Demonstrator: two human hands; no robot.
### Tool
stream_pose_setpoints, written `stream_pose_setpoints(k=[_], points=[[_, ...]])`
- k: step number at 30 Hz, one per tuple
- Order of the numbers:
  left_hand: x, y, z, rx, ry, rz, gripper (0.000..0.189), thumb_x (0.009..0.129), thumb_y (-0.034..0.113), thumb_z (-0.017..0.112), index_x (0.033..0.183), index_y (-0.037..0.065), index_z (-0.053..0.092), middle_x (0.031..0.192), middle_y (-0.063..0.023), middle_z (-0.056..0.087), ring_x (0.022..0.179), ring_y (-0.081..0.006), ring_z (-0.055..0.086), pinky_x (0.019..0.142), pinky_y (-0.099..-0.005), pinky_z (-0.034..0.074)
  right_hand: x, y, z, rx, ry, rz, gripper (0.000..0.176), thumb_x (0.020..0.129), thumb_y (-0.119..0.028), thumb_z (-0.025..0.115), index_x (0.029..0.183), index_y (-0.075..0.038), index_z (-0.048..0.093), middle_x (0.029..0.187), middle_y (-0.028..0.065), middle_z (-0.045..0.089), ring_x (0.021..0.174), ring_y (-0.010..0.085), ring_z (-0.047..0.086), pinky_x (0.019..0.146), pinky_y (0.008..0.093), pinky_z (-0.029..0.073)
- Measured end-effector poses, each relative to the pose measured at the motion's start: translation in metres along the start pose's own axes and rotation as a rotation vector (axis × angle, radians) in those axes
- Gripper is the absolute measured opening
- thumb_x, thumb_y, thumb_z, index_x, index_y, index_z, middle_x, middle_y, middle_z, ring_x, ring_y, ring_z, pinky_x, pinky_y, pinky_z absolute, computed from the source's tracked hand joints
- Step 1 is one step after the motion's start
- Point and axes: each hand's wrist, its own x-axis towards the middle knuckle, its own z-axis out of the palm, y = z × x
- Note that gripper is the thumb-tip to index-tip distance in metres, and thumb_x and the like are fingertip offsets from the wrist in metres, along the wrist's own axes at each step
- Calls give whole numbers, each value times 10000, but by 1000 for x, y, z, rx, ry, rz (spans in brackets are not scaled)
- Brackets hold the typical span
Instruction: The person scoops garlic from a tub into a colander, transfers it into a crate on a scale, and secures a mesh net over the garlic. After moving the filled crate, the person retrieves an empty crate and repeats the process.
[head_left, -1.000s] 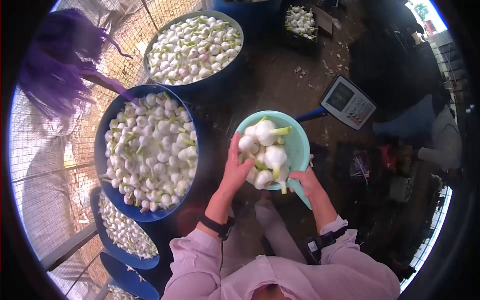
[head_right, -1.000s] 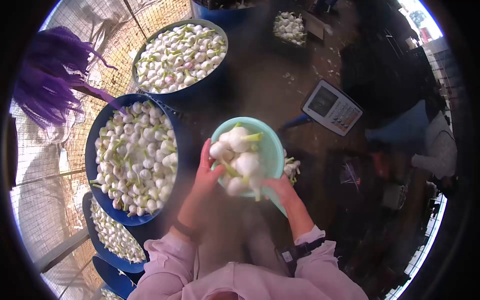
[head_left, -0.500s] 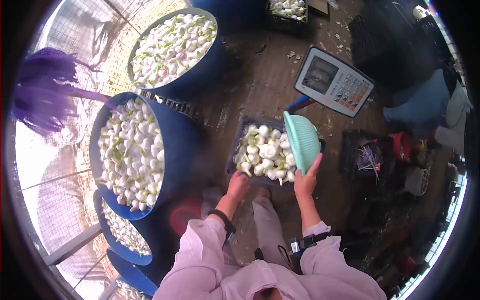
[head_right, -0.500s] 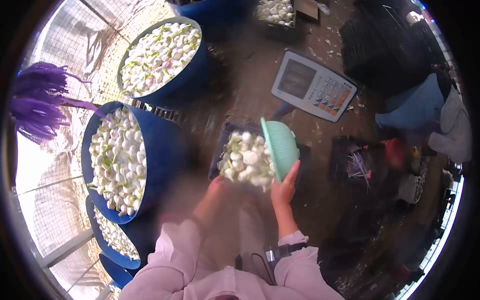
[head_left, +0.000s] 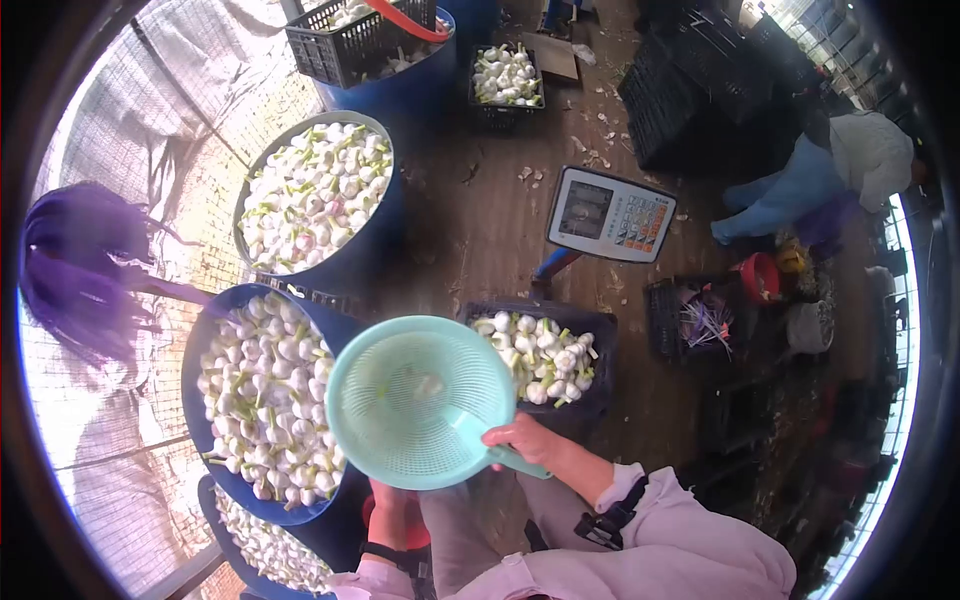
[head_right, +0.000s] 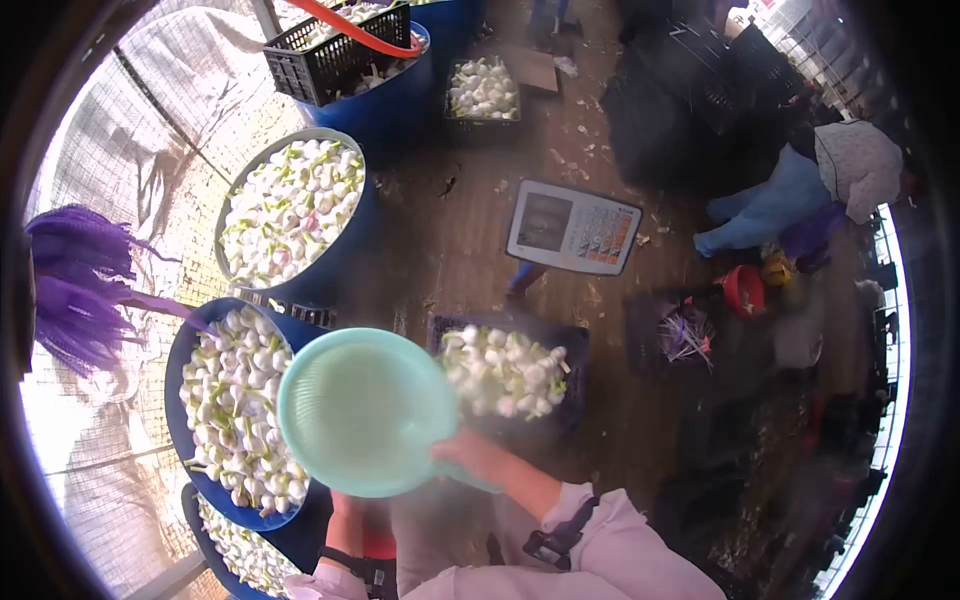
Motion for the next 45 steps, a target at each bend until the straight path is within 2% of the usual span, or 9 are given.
stream_pose_setpoints(k=[2, 4, 6, 14, 22, 28, 33, 40, 45], points=[[18, 20, -42, 166, 167, 175, 321, 848, 154, 479, 1124, -10, 458, 1042, -82, 539, 913, -173, 541, 751, -293, 450, 46, -12, 60, -206, -81, -122, 167, 737, -40, 568, 874, 54, 547, 707, 119, 575, 509, 178, 562, 431, 283, 468], [26, 57, -70, 65, 304, 10, 313, 836, 144, 480, 1120, 16, 453, 1083, -100, 512, 980, -186, 516, 792, -330, 429, 93, -22, 130, -380, 41, -206, 728, 699, -80, 564, 1319, -35, 186, 907, 129, 563, 509, 148, 541, 450, 254, 460], [44, 57, -129, 84, 465, -25, 395, 770, 129, 503, 1144, 28, 426, 1127, -84, 469, 984, -196, 502, 787, -342, 418, 155, -4, 177, -1073, 236, -753, 835, 684, -68, 500, 1354, -91, 2, 1167, 257, 427, 745, 379, 584, 601, 429, 491], [34, 65, -255, 49, 542, -185, 385, 737, 133, 549, 1105, 39, 481, 1054, -51, 497, 915, -151, 495, 751, -297, 420, 290, 70, 258, -2021, 275, -190, 862, 703, -20, 492, 1365, -212, -25, 1168, 492, 172, 740, 440, 574, 699, 421, 471], [22, 29, -287, -108, 556, -294, 321, 744, 155, 553, 1051, 72, 503, 1025, -17, 497, 940, -128, 493, 743, -293, 422, 404, 114, 226, -1921, 309, -80, 902, 688, -72, 531, 1363, -204, -52, 1105, 402, 386, 850, 448, 541, 773, 436, 434], [61, 43, -275, -288, 662, -154, 502, 760, 143, 537, 1227, 41, 385, 1170, -78, 443, 1031, -203, 462, 796, -335, 426, 339, 84, 223, -1581, 336, 221, 903, 673, -28, 511, 1362, -199, -46, 1155, 207, 459, 792, 351, 560, 457, 394, 475], [122, 28, -304, 265, 652, 109, 602, 759, 207, 549, 1295, 77, 308, 1228, -211, 359, 1097, -280, 399, 909, -341, 346, 376, 149, 164, -1299, 497, 174, 896, 642, -8, 542, 1351, -191, 24, 1174, 162, 429, 815, 309, 533, 384, 383, 451], [137, 35, -299, 426, 429, -42, 785, 668, 252, 665, 1324, 113, 257, 1334, -202, 211, 1220, -322, 273, 985, -374, 280, 470, 225, 52, -1136, 311, 29, 728, 656, -6, 540, 1256, -191, 171, 1022, 185, 452, 683, 286, 535, 384, 413, 445], [143, 60, -287, 553, 383, 6, 979, 599, 258, 722, 1360, 145, 116, 1339, -201, 211, 1221, -329, 274, 992, -382, 276, 389, 136, 163, -728, 198, 375, 455, 706, -34, 509, 1137, -49, 364, 896, 163, 507, 580, 264, 532, 368, 380, 437]])
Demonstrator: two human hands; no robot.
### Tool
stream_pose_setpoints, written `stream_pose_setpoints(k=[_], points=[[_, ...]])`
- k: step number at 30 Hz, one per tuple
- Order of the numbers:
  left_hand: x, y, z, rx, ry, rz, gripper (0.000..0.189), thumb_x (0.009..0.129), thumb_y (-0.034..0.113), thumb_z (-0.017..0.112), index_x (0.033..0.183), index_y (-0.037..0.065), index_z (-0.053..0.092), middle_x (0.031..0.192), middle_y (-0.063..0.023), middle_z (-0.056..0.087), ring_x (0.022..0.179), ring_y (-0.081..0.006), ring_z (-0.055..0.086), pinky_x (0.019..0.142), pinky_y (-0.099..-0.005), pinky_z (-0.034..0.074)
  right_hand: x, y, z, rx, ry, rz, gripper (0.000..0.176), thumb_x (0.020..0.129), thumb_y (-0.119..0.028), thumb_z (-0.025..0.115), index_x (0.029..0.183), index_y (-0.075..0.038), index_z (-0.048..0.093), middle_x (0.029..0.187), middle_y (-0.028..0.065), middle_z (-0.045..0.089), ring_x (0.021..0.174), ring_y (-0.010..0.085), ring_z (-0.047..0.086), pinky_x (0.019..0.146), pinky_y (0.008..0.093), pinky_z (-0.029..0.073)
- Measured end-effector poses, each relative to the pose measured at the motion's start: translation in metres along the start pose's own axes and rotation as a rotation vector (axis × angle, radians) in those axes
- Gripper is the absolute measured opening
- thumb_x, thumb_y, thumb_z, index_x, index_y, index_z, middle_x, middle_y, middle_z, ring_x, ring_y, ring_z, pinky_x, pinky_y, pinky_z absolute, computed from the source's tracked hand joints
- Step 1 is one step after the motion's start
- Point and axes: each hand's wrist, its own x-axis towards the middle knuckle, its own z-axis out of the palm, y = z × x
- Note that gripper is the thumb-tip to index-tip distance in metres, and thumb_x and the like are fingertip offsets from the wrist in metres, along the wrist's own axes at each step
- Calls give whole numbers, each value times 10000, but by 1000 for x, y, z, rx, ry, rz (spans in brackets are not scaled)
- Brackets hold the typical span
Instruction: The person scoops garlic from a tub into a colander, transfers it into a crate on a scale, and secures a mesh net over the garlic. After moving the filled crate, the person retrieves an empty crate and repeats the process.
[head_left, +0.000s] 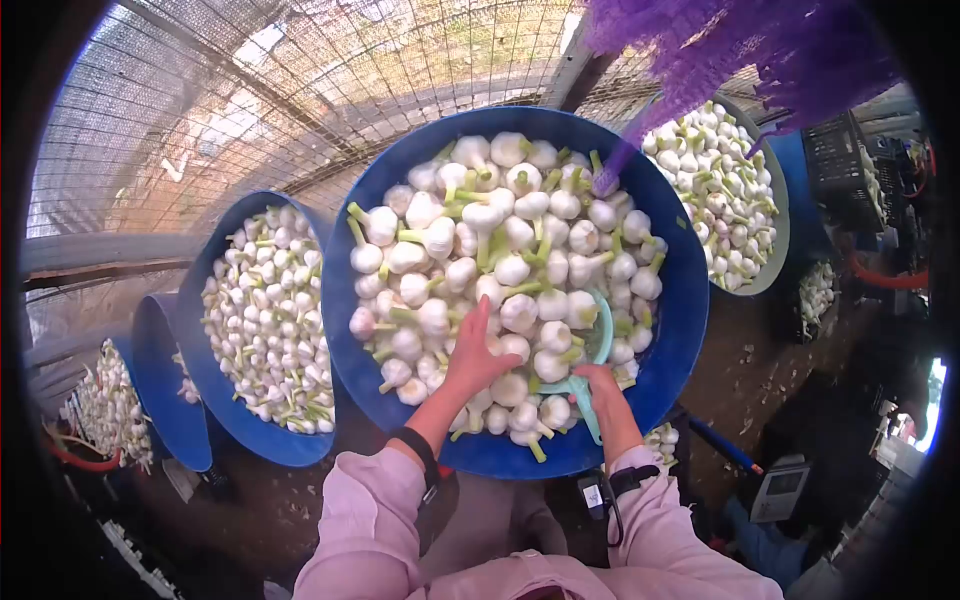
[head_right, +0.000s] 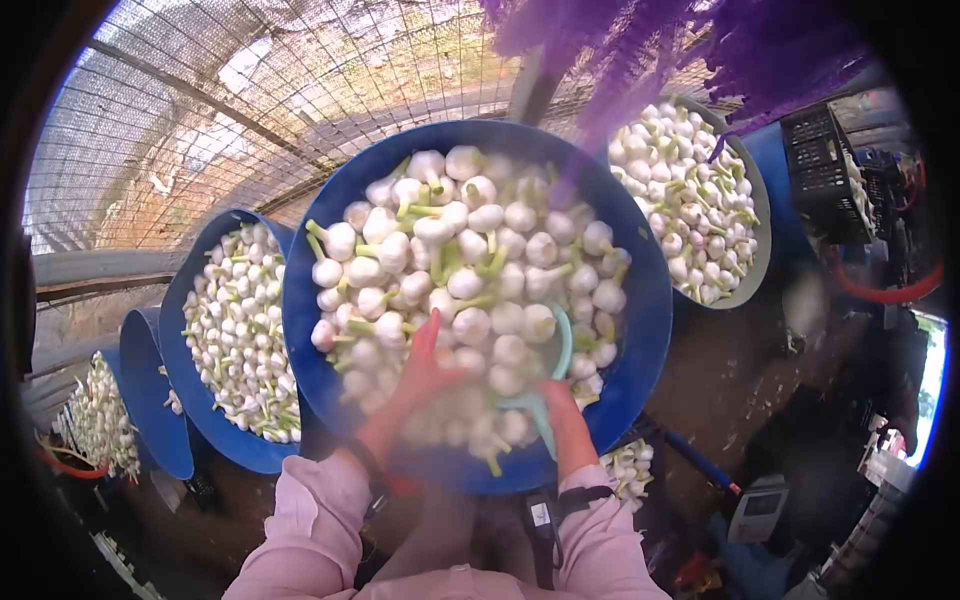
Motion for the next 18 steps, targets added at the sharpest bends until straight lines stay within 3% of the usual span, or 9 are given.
stream_pose_setpoints(k=[1, 2, 5, 6, 8, 12, 14, 18], points=[[2, 8, -1, 43, 19, 14, 1025, 587, 259, 730, 1366, 151, 73, 1342, -201, 211, 1227, -333, 268, 995, -386, 273, 2, 0, -3, 193, -112, 196, 360, 721, -46, 500, 1072, 0, 435, 832, 151, 529, 557, 259, 534, 363, 367, 434], [6, 13, 0, 15, 8, -32, 1062, 581, 255, 736, 1365, 156, 27, 1347, -209, 191, 1248, -335, 232, 992, -382, 277, 8, 2, 5, 142, 55, 219, 225, 735, -56, 496, 939, 37, 512, 737, 131, 548, 550, 250, 537, 354, 346, 421], [16, 5, 12, 52, 37, 61, 1026, 575, 272, 736, 1365, 176, 88, 1349, -231, 162, 1239, -342, 257, 942, -381, 345, 8, 0, 20, 256, -106, 108, 236, 737, -48, 494, 961, 26, 501, 715, 121, 545, 542, 240, 538, 354, 342, 427], [13, 12, 14, 57, 33, 66, 1026, 575, 272, 736, 1365, 176, 88, 1349, -231, 162, 1239, -342, 257, 942, -381, 345, 5, 2, 19, 246, -68, 98, 218, 733, -43, 496, 939, 30, 499, 711, 117, 539, 535, 234, 533, 350, 338, 427], [1, 35, 17, 184, -49, -51, 945, 572, 293, 731, 1348, 238, 194, 1349, -263, 132, 1201, -368, 317, 884, -385, 400, -11, 3, 17, 228, -49, 64, 229, 732, -41, 494, 953, 19, 489, 712, 115, 537, 533, 234, 532, 347, 337, 427], [-21, 76, 13, 309, -56, 49, 826, 581, 286, 716, 1295, 333, 305, 1322, -297, 158, 1111, -401, 407, 825, -398, 435, -57, -14, 22, 267, -41, 27, 322, 721, -37, 484, 1041, -42, 444, 769, 122, 541, 527, 227, 532, 342, 336, 426], [-37, 92, 9, 364, -85, 97, 804, 595, 267, 708, 1292, 327, 314, 1306, -297, 185, 1079, -403, 427, 812, -401, 442, -78, -20, 20, 293, -52, 64, 367, 715, -36, 483, 1078, -59, 432, 798, 128, 546, 537, 225, 538, 343, 335, 427], [-78, 119, 8, 440, -56, 201, 718, 647, 176, 669, 1276, 312, 350, 1262, -294, 250, 1004, -420, 452, 773, -416, 457, -114, -25, 14, 306, -195, -74, 454, 690, -27, 484, 1137, -68, 419, 867, 125, 560, 581, 221, 559, 345, 323, 424]])
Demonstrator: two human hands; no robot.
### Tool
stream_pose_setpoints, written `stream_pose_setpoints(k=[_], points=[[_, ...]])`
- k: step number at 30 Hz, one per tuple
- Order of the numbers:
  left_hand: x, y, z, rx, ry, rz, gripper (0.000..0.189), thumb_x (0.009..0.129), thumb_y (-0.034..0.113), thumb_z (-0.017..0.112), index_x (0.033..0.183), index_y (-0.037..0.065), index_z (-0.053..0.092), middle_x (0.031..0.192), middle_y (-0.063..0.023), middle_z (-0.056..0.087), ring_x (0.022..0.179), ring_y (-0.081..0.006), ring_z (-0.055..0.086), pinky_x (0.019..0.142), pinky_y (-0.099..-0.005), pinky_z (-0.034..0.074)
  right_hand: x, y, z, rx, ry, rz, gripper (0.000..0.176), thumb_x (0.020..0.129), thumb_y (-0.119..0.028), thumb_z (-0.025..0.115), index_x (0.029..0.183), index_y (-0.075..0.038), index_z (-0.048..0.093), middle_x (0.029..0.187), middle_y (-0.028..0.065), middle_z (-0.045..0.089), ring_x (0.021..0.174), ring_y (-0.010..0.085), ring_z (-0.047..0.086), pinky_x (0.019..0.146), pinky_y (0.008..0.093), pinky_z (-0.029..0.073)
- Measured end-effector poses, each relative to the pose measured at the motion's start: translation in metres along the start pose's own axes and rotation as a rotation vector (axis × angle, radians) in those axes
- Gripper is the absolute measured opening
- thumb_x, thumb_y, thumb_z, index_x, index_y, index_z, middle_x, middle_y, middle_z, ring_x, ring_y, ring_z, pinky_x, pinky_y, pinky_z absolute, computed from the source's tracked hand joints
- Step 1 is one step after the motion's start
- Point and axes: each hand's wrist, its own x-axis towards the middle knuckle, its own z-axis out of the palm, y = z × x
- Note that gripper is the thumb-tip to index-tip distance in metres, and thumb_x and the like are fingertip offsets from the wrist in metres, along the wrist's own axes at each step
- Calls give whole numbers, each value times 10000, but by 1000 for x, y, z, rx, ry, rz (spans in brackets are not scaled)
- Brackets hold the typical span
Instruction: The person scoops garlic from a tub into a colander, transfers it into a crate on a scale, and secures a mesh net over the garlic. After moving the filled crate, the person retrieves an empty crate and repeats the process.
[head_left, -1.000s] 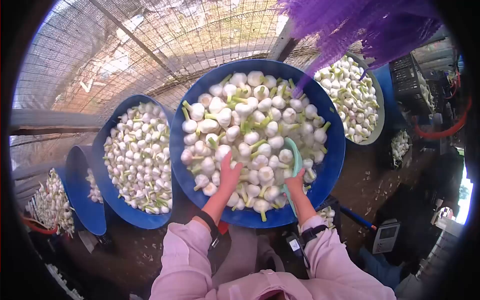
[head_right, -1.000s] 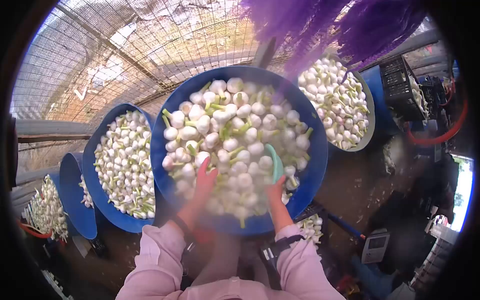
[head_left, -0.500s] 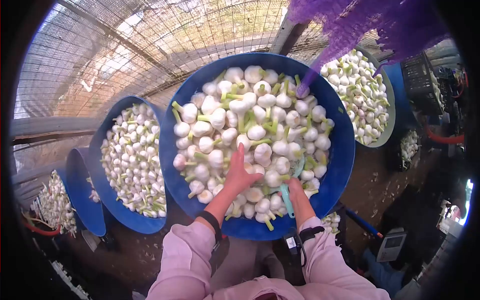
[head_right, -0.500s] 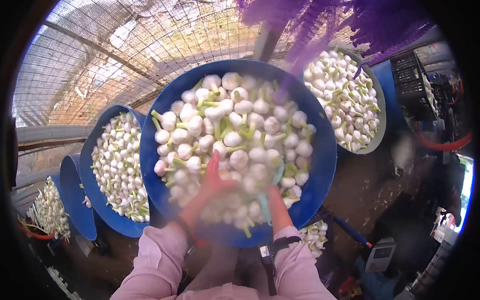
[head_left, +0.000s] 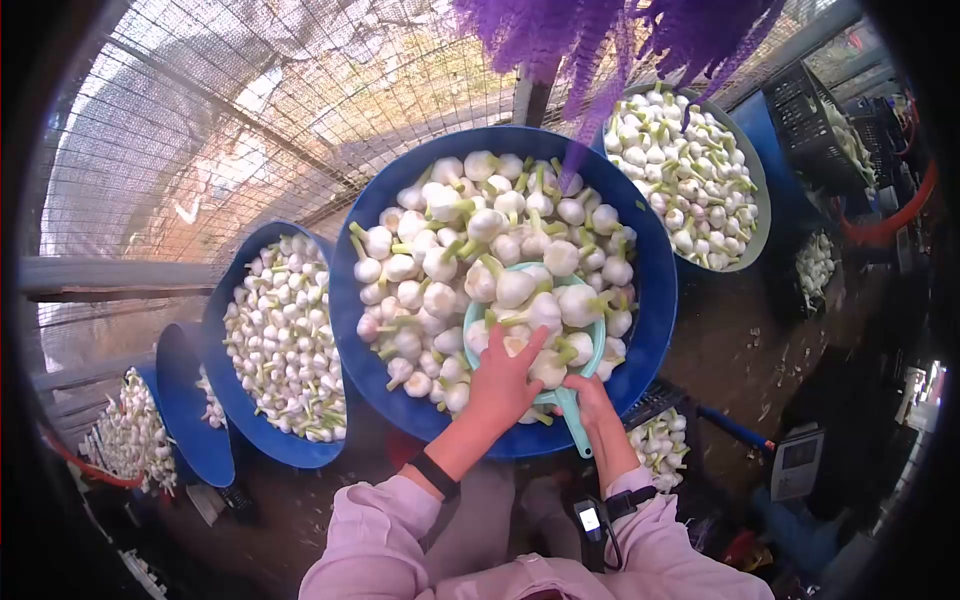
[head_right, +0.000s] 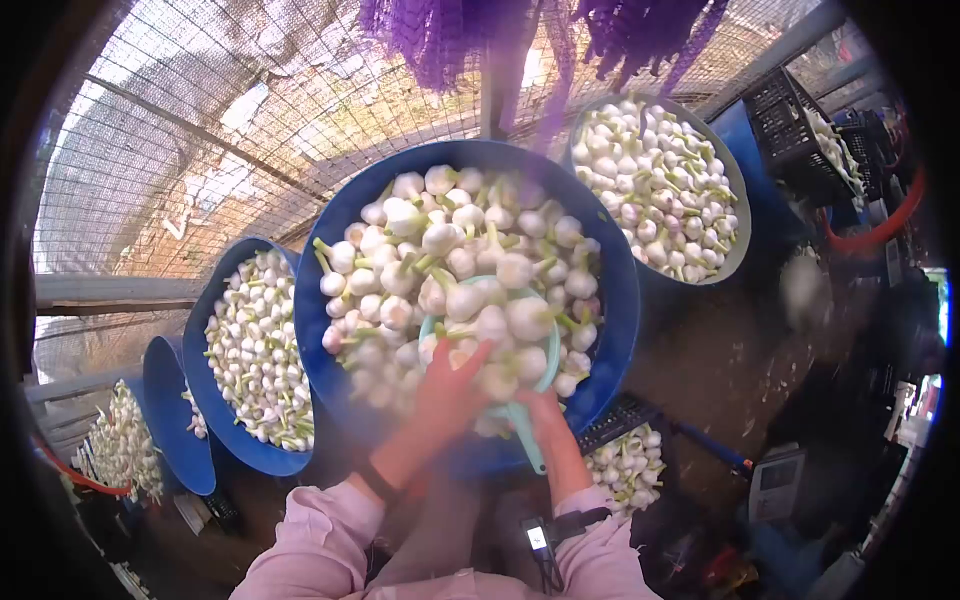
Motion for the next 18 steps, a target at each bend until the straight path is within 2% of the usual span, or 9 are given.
stream_pose_setpoints(k=[4, 10, 14, 18], points=[[-31, 39, -8, 99, 126, 117, 688, 662, 122, 642, 1267, 300, 366, 1234, -301, 268, 986, -437, 444, 728, -409, 473, -39, -17, 1, 91, -178, -72, 480, 677, -29, 494, 1149, -69, 415, 877, 112, 565, 599, 217, 570, 358, 330, 443], [-76, 110, 4, 273, 235, 278, 616, 678, 106, 622, 1238, 269, 420, 1200, -315, 288, 935, -436, 454, 676, -409, 484, -93, -14, -45, 232, -253, -152, 472, 678, -12, 481, 1143, -61, 416, 873, 113, 566, 615, 225, 585, 376, 327, 462], [-118, 164, 38, 340, 176, 420, 590, 685, 117, 625, 1227, 260, 440, 1187, -326, 299, 943, -436, 452, 656, -404, 489, -158, 8, -100, 302, -65, -232, 427, 710, -6, 507, 1127, -56, 430, 849, 109, 569, 592, 223, 578, 379, 325, 459], [-166, 199, 110, 267, -4, 519, 585, 673, 148, 652, 1213, 264, 460, 1196, -325, 303, 976, -441, 448, 666, -414, 487, -221, 74, -189, 482, 137, -228, 401, 710, -12, 541, 1100, -49, 458, 838, 97, 571, 551, 208, 562, 361, 303, 440]])
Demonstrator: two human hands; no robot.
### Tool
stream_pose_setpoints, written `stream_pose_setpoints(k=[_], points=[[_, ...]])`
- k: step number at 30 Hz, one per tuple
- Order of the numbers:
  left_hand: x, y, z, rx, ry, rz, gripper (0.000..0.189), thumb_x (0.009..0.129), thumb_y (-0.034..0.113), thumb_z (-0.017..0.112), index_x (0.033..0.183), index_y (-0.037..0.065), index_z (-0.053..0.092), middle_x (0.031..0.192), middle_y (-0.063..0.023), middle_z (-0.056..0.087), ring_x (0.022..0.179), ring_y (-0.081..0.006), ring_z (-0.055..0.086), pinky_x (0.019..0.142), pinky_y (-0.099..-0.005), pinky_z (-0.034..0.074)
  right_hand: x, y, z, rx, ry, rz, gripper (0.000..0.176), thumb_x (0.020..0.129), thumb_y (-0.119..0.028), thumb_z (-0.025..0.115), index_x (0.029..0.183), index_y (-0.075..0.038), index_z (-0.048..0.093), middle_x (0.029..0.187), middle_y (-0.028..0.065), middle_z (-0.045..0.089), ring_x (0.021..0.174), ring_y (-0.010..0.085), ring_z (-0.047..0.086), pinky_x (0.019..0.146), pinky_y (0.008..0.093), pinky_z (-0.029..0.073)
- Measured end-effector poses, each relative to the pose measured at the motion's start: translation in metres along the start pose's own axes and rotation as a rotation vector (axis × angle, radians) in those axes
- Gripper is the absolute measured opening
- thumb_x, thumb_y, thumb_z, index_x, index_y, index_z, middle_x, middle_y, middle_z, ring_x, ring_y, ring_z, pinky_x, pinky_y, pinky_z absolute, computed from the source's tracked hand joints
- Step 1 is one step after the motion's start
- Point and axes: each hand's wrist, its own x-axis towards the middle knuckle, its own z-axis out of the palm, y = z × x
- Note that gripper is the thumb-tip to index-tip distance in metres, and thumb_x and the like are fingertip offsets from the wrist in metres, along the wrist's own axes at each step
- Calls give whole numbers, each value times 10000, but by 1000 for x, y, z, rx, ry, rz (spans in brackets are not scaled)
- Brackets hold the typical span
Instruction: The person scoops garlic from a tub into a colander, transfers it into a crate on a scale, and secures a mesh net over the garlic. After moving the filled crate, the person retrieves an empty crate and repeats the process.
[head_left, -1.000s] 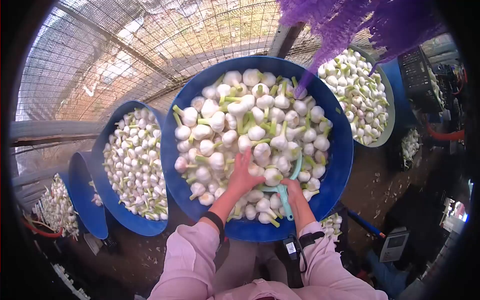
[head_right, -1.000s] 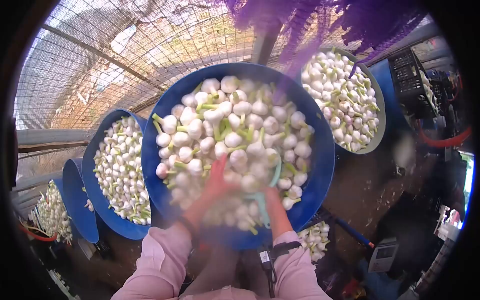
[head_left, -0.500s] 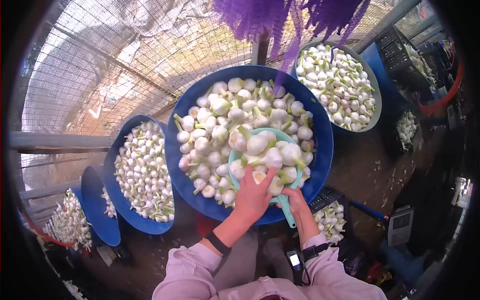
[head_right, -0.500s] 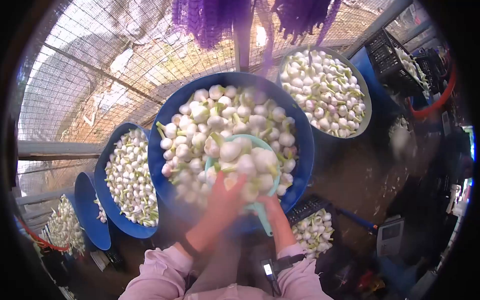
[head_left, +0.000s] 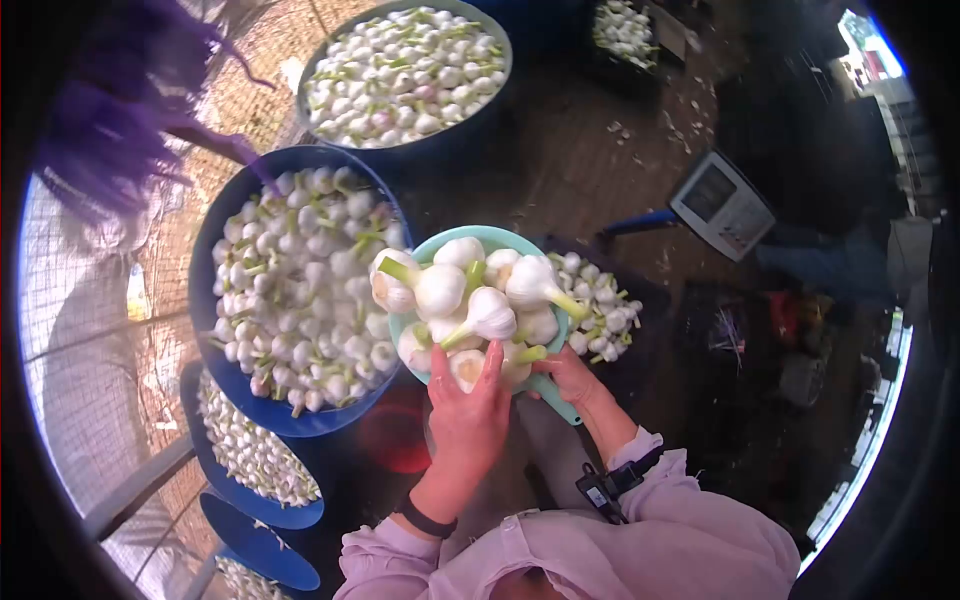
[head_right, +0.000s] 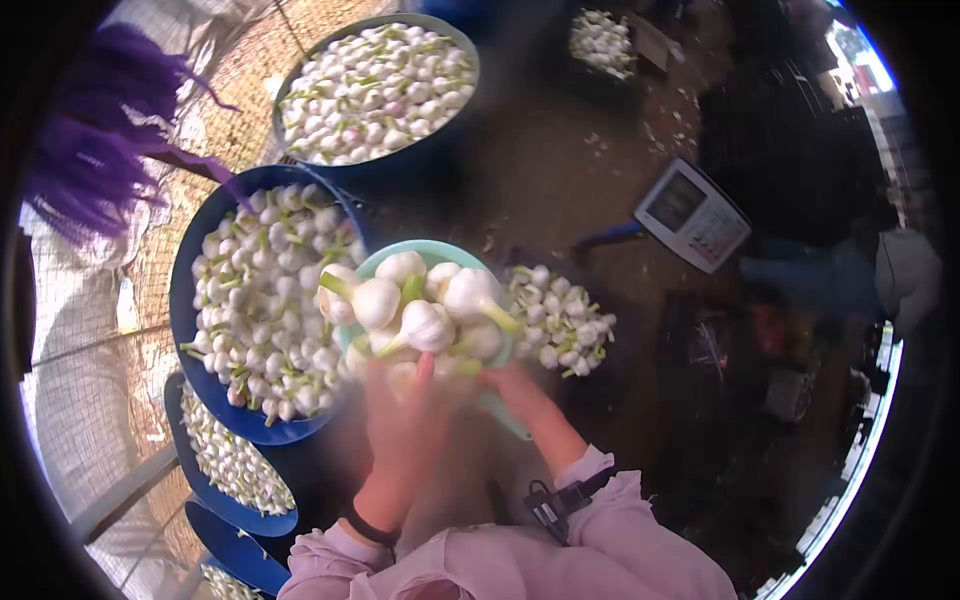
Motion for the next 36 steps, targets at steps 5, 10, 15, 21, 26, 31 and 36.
stream_pose_setpoints(k=[5, 10, 15, 21, 26, 31, 36], points=[[-9, 67, 116, -321, -229, 97, 622, 638, 144, 678, 1205, 286, 464, 1219, -272, 332, 1038, -423, 440, 747, -404, 473, -69, -17, -121, -30, 260, -153, 421, 682, -23, 544, 1097, -23, 468, 833, 103, 578, 525, 175, 558, 333, 270, 424], [-9, 80, 288, -748, -248, -69, 685, 610, 45, 632, 1257, 89, 411, 1185, -186, 417, 1064, -276, 461, 883, -307, 391, -60, -4, -226, -489, 687, -371, 694, 675, -61, 581, 1288, -86, 256, 936, 142, 589, 712, 281, 603, 498, 340, 479], [-1, 64, 384, -1360, -259, -966, 694, 725, -38, 501, 1343, 131, 234, 931, -74, 539, 645, -129, 522, 476, -223, 438, -19, 1, -279, -1122, 967, -323, 857, 665, -13, 548, 1350, -115, 43, 1313, 220, 285, 989, 427, 477, 805, 449, 429], [-19, -27, 424, -1430, -351, -836, 729, 763, 17, 488, 1358, 158, 90, 745, -29, 465, 554, -92, 440, 448, -241, 376, -32, 0, -344, -755, 1073, -619, 792, 670, -10, 472, 1355, -147, 99, 1270, 232, 349, 930, 393, 530, 750, 442, 437], [13, 26, 348, -1260, -358, -1105, 704, 782, 118, 506, 1354, 109, 95, 1190, -122, 393, 932, -253, 503, 702, -433, 440, -81, -3, -343, -338, 1032, -578, 805, 629, 27, 465, 1347, -119, 131, 1184, 184, 420, 840, 290, 559, 507, 355, 488], [7, -19, 336, -1253, -476, -930, 639, 774, 133, 524, 1324, 95, 202, 1015, -67, 483, 852, -182, 514, 718, -424, 449, -124, 5, -326, 52, 960, -551, 676, 628, 31, 467, 1263, -68, 260, 973, 145, 490, 605, 198, 542, 310, 273, 438], [-22, -70, 293, -1140, -421, -709, 490, 782, 109, 515, 1230, 109, 318, 847, -18, 502, 731, -157, 520, 645, -390, 468, -149, 6, -272, 228, 783, -461, 387, 643, 17, 483, 1028, 43, 455, 766, 120, 534, 477, 209, 526, 308, 305, 436]])
